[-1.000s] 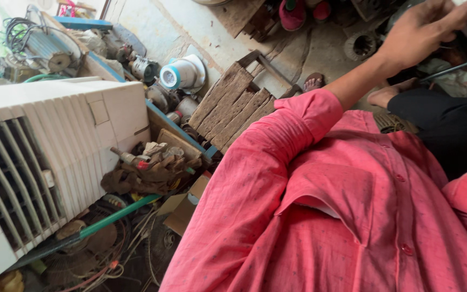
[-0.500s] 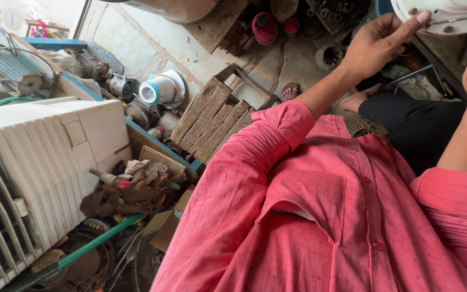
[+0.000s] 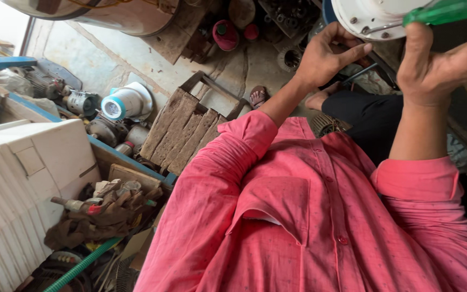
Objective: The person disassembles a white circular electrical component using a screwdriver and hammer, then reassembles it by hand and with a screwdriver. They remove screws, separate the housing, and reconnect internal wires.
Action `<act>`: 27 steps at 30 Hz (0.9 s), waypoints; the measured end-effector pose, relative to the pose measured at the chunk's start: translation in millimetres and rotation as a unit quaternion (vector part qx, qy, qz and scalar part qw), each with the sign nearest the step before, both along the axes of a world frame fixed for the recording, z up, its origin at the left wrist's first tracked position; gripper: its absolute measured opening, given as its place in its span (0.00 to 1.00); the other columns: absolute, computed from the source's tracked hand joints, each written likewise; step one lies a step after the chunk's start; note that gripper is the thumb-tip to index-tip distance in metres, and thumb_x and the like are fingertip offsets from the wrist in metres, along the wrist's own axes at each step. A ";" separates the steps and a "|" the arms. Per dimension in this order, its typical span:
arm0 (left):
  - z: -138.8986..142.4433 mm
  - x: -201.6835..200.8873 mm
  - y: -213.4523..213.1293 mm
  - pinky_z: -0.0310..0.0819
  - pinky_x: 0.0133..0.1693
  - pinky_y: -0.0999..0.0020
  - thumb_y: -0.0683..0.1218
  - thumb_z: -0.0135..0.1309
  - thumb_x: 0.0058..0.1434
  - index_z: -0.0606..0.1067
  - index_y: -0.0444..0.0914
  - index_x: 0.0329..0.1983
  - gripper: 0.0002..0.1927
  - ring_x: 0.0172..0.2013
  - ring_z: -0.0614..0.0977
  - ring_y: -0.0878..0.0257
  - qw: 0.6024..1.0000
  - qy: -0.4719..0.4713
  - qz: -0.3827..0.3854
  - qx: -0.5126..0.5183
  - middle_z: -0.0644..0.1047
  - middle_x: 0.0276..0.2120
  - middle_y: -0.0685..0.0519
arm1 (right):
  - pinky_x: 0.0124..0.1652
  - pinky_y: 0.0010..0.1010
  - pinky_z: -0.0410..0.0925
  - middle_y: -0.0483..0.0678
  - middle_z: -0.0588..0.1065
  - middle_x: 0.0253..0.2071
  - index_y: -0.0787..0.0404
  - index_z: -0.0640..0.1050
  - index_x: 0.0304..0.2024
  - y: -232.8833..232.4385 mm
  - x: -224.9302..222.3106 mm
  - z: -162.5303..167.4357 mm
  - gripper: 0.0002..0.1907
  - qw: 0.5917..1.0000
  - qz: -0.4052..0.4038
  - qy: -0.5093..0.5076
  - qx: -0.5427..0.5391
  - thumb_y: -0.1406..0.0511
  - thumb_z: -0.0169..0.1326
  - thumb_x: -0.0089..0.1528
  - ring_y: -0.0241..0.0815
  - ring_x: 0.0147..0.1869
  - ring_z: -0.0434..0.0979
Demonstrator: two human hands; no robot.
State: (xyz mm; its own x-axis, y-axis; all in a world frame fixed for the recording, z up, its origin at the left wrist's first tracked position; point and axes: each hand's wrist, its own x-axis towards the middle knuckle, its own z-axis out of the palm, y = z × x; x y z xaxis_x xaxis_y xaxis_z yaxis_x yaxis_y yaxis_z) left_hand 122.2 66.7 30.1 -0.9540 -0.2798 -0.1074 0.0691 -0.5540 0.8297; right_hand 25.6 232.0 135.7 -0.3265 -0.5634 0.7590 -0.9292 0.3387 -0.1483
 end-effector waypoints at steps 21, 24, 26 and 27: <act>37.7 -7.5 4.3 0.82 0.32 0.71 0.57 0.68 0.51 0.79 0.32 0.37 0.25 0.27 0.86 0.67 0.957 -0.222 0.046 -0.180 0.84 0.27 0.52 | 0.57 0.44 0.66 0.56 0.70 0.55 0.62 0.61 0.68 -31.3 11.0 30.2 0.36 0.999 0.024 0.029 -0.026 0.55 0.66 0.68 0.52 0.59 0.69; 46.9 -6.3 2.5 0.81 0.33 0.70 0.61 0.69 0.49 0.79 0.32 0.34 0.27 0.27 0.86 0.66 0.939 -0.259 0.042 -0.221 0.84 0.26 0.52 | 0.58 0.41 0.70 0.56 0.69 0.58 0.61 0.61 0.70 -36.7 14.1 30.6 0.32 1.000 0.005 -0.005 -0.017 0.58 0.62 0.72 0.52 0.62 0.70; 50.9 -6.0 0.8 0.82 0.33 0.70 0.62 0.67 0.49 0.78 0.32 0.35 0.29 0.27 0.88 0.65 0.947 -0.255 0.027 -0.191 0.85 0.26 0.52 | 0.57 0.39 0.70 0.55 0.68 0.58 0.63 0.61 0.70 -39.0 14.8 31.4 0.34 1.000 -0.010 0.013 -0.022 0.57 0.63 0.72 0.51 0.61 0.70; 52.0 -5.9 0.8 0.83 0.32 0.70 0.63 0.66 0.49 0.78 0.33 0.36 0.29 0.26 0.88 0.65 0.951 -0.252 0.018 -0.176 0.85 0.26 0.52 | 0.55 0.39 0.69 0.55 0.68 0.57 0.65 0.61 0.69 -39.3 14.9 31.8 0.37 0.998 -0.012 0.052 -0.024 0.53 0.64 0.69 0.51 0.59 0.71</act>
State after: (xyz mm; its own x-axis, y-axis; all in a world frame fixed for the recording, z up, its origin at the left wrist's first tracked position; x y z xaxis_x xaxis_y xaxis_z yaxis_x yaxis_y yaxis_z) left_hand 116.3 67.5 82.1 -0.7958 -0.4147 -0.4414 -0.3724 -0.2397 0.8966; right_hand 40.5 192.7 167.6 -0.2573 -0.5188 0.8153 -0.9320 0.3561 -0.0675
